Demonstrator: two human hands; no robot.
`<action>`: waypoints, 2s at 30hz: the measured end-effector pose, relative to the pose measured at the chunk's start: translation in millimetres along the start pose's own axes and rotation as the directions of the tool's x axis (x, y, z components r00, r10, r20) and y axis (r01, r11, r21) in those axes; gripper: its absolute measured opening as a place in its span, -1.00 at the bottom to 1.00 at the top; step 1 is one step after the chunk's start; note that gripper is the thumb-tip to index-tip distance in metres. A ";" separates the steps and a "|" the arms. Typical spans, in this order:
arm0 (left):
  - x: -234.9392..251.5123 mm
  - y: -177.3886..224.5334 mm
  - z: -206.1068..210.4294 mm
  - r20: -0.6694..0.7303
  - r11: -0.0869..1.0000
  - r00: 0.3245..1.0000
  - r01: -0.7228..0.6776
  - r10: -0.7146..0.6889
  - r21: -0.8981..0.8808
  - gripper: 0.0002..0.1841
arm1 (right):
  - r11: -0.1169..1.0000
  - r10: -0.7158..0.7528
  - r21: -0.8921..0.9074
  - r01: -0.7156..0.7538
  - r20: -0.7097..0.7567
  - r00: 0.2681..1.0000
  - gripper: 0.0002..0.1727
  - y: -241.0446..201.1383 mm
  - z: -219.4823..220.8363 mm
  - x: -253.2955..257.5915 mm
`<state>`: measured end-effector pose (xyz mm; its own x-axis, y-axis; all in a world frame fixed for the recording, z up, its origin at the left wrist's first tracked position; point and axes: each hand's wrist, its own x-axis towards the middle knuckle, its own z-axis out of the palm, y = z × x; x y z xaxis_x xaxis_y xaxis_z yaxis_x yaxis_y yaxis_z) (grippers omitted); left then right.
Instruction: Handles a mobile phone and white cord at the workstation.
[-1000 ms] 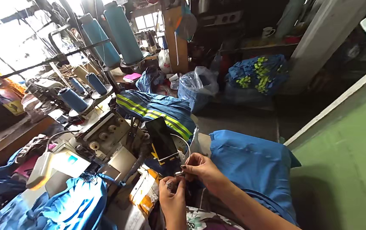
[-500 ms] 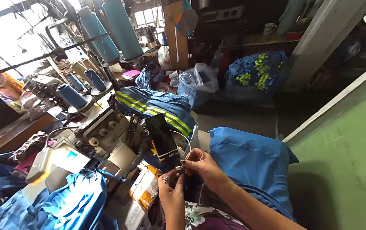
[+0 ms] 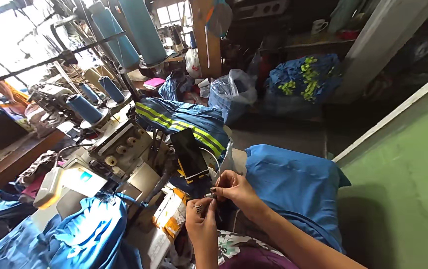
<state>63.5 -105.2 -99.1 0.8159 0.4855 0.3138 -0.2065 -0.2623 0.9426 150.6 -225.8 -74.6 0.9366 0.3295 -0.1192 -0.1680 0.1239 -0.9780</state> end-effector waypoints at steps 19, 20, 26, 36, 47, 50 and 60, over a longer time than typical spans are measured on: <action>2.8 -15.4 3.8 0.255 0.984 0.963 0.037 -0.081 0.172 -0.68 | 0.843 0.306 0.436 -0.314 0.090 0.948 -0.92 -5.8 -23.3 2.7; 7.4 -11.2 6.5 0.208 0.997 0.975 0.070 -0.077 0.041 -0.69 | 0.841 0.312 0.436 -0.320 0.093 0.946 -0.90 -1.9 -22.4 2.1; 16.6 1.6 19.8 0.106 0.883 0.953 0.302 -0.283 -0.360 -0.86 | 0.873 0.312 0.340 -0.348 0.159 0.937 -0.76 17.6 -20.7 -1.4; 33.1 5.7 13.4 0.157 0.697 0.846 0.513 -0.510 -0.502 -0.68 | 0.964 -0.254 -0.083 0.251 -0.027 0.967 -0.69 -66.0 -11.1 98.5; 39.2 -2.4 5.8 -0.054 0.836 0.855 0.489 -0.516 -0.249 -0.84 | 0.979 -0.131 0.194 0.057 0.396 0.909 -0.34 -45.5 31.4 170.7; 39.9 -5.2 6.3 -0.080 0.841 0.848 0.500 -0.523 -0.206 -0.87 | 0.966 -0.133 0.258 0.006 0.480 0.867 -0.26 -38.5 29.0 177.2; 38.2 -8.0 2.5 -0.154 0.954 0.944 0.298 -0.290 0.030 -0.77 | 0.859 -0.223 0.481 -0.178 0.663 0.714 -0.13 -21.0 40.1 180.2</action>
<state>97.6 -86.7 -95.0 0.7474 0.6631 0.0401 0.0627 -0.1305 0.9895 310.5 -131.5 -68.7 0.5023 0.8286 0.2472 -0.4584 0.4976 -0.7364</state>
